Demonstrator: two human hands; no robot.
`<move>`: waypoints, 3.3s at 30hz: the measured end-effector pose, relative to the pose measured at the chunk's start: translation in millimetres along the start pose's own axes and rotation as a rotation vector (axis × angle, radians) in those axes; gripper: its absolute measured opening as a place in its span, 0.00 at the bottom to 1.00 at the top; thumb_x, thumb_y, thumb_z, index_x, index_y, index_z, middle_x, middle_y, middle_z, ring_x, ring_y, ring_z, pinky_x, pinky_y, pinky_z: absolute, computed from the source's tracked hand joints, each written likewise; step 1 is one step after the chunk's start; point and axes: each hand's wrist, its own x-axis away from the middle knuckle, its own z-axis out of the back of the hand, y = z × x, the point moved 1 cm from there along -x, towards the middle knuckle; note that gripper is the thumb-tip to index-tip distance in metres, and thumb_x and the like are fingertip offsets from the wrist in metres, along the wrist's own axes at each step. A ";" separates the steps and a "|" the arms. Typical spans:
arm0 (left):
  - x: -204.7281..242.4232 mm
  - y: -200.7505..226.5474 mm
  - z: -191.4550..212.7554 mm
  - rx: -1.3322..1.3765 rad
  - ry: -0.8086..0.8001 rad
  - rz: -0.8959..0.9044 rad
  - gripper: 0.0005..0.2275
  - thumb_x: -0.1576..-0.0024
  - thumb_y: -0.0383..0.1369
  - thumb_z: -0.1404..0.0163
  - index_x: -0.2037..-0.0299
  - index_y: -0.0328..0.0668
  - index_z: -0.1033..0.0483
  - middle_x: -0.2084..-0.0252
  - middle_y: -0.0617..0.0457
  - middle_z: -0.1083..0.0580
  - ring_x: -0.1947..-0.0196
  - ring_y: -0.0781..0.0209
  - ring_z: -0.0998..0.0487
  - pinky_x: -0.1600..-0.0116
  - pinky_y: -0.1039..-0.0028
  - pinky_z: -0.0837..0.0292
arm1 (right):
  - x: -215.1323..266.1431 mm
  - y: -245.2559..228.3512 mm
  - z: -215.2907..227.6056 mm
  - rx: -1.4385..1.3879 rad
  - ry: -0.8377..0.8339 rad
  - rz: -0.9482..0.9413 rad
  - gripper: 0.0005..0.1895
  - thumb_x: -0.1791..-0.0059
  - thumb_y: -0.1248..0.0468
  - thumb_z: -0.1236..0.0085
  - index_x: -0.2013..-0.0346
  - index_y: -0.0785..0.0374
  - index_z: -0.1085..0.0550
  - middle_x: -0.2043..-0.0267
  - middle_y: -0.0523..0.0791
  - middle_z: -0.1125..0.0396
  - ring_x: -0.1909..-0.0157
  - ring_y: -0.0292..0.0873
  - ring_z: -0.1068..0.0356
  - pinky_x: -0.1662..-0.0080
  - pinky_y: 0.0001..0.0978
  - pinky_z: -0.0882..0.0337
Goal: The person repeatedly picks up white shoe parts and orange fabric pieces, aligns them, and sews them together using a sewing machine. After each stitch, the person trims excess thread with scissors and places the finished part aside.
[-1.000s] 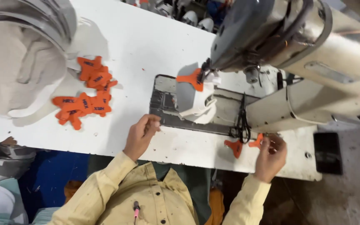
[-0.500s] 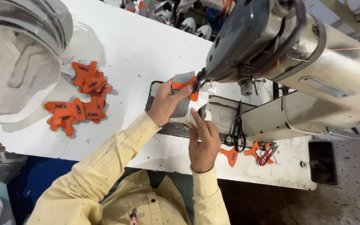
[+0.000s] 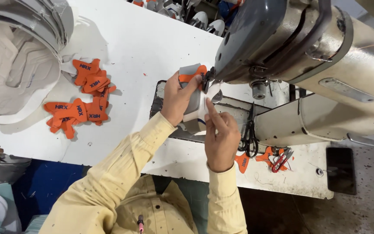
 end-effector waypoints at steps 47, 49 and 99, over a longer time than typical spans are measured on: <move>79.7 49.3 -4.2 -1.239 -0.071 -0.689 0.23 0.60 0.31 0.30 0.52 0.44 0.19 0.44 0.50 0.30 0.47 0.49 0.27 0.43 0.57 0.35 | -73.8 82.5 11.8 0.059 -0.120 0.449 0.23 0.58 0.78 0.37 0.53 0.52 0.17 0.46 0.42 0.25 0.44 0.46 0.24 0.49 0.34 0.24; 82.2 43.9 -9.1 -1.270 -0.023 -0.680 0.24 0.58 0.30 0.30 0.49 0.43 0.19 0.44 0.49 0.31 0.47 0.47 0.28 0.43 0.55 0.34 | -76.5 93.6 6.4 0.068 -0.105 0.515 0.22 0.59 0.79 0.35 0.55 0.53 0.17 0.51 0.42 0.24 0.55 0.45 0.25 0.53 0.38 0.24; 208.1 91.3 373.8 -1.163 0.985 -0.508 0.04 0.26 0.22 0.62 0.49 0.25 0.37 0.57 0.41 0.33 0.64 0.54 0.31 0.55 0.66 0.33 | 95.4 58.4 -0.9 -0.591 -0.181 -0.240 0.12 0.48 0.76 0.51 0.54 0.70 0.21 0.53 0.48 0.24 0.53 0.42 0.25 0.50 0.34 0.26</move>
